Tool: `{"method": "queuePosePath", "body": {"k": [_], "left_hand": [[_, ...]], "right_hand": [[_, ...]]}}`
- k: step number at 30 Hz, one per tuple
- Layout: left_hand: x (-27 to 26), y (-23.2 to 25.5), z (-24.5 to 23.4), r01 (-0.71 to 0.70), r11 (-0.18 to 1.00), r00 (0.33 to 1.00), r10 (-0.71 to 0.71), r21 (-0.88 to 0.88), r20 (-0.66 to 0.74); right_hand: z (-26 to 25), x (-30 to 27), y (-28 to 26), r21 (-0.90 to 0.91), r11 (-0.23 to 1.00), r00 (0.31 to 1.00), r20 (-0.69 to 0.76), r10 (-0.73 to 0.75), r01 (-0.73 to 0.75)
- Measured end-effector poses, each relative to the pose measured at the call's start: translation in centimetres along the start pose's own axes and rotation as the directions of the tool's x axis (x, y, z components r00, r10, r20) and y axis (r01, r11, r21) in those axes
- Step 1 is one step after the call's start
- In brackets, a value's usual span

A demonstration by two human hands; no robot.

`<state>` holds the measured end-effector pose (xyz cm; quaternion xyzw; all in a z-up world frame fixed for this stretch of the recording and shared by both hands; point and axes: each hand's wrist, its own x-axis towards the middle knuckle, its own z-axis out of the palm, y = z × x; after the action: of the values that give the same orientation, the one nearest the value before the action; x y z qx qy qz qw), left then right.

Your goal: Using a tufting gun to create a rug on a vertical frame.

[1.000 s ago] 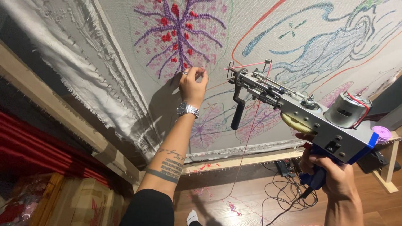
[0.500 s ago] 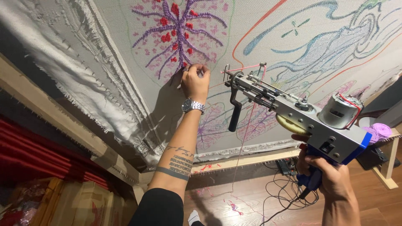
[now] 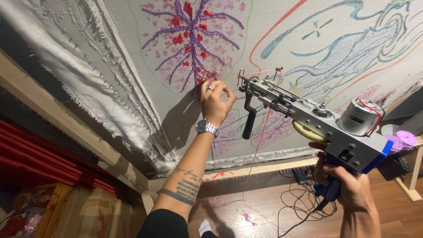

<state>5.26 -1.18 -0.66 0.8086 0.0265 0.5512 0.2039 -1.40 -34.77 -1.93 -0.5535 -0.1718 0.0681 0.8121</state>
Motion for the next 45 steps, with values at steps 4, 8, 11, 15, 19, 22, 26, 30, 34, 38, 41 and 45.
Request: {"method": "queuePosePath", "body": {"k": [4,8,11,15,19,22,26,30,34,38,41,45], "left_hand": [[-1.2,0.1,-0.6,0.009,1.000,0.990,-0.012,0.017,0.140],[-1.6,-0.9,-0.6,-0.115,0.992,0.983,0.105,0.058,0.150],[-0.4,-2.4,-0.4,-0.132,0.990,0.990,0.129,0.053,0.063],[2.5,-2.7,-1.5,-0.145,0.988,0.989,0.146,-0.054,0.010],[3.7,-1.4,-3.5,-0.059,0.998,0.989,0.055,0.030,0.134],[3.5,-1.3,-3.6,-0.026,0.997,0.983,0.013,0.068,0.183],[1.2,-0.9,-2.5,0.055,0.950,0.997,-0.036,-0.306,0.066],[-4.4,-0.7,-0.6,0.471,0.463,0.872,-0.117,-0.751,0.475],[-5.4,1.9,-1.7,0.700,0.433,0.655,-0.071,-0.568,0.753],[-5.0,3.8,-2.5,0.847,0.237,0.518,-0.170,-0.475,0.838],[-4.9,4.5,-3.0,0.832,0.293,0.532,-0.176,-0.472,0.828],[-4.7,4.9,-3.1,0.820,0.349,0.540,-0.207,-0.454,0.816]], "right_hand": [[-0.9,-0.1,1.0,0.012,1.000,1.000,-0.001,-0.003,0.003],[-0.4,-0.2,0.7,0.023,1.000,1.000,0.008,-0.001,0.001],[-1.0,0.0,1.1,0.014,1.000,0.999,0.049,-0.020,0.019],[-0.9,-0.3,1.2,-0.019,1.000,0.999,0.030,-0.014,0.015],[-1.3,-0.4,1.6,-0.031,0.999,0.999,-0.027,0.035,-0.036],[-0.9,-0.4,1.5,-0.003,1.000,0.999,0.025,-0.020,0.020],[-0.7,-0.1,1.3,-0.019,1.000,1.000,0.018,0.013,-0.013],[0.1,-0.1,0.7,-0.016,1.000,0.997,0.083,-0.007,0.008],[-0.1,-0.1,1.3,-0.001,1.000,0.996,0.085,0.018,-0.018],[-0.4,-0.2,2.0,-0.015,1.000,0.997,0.079,0.017,-0.016],[-2.3,0.0,3.5,-0.026,0.999,0.998,0.057,0.036,-0.035],[-0.7,-0.4,2.3,-0.039,0.998,0.998,0.022,0.060,-0.059]]}}
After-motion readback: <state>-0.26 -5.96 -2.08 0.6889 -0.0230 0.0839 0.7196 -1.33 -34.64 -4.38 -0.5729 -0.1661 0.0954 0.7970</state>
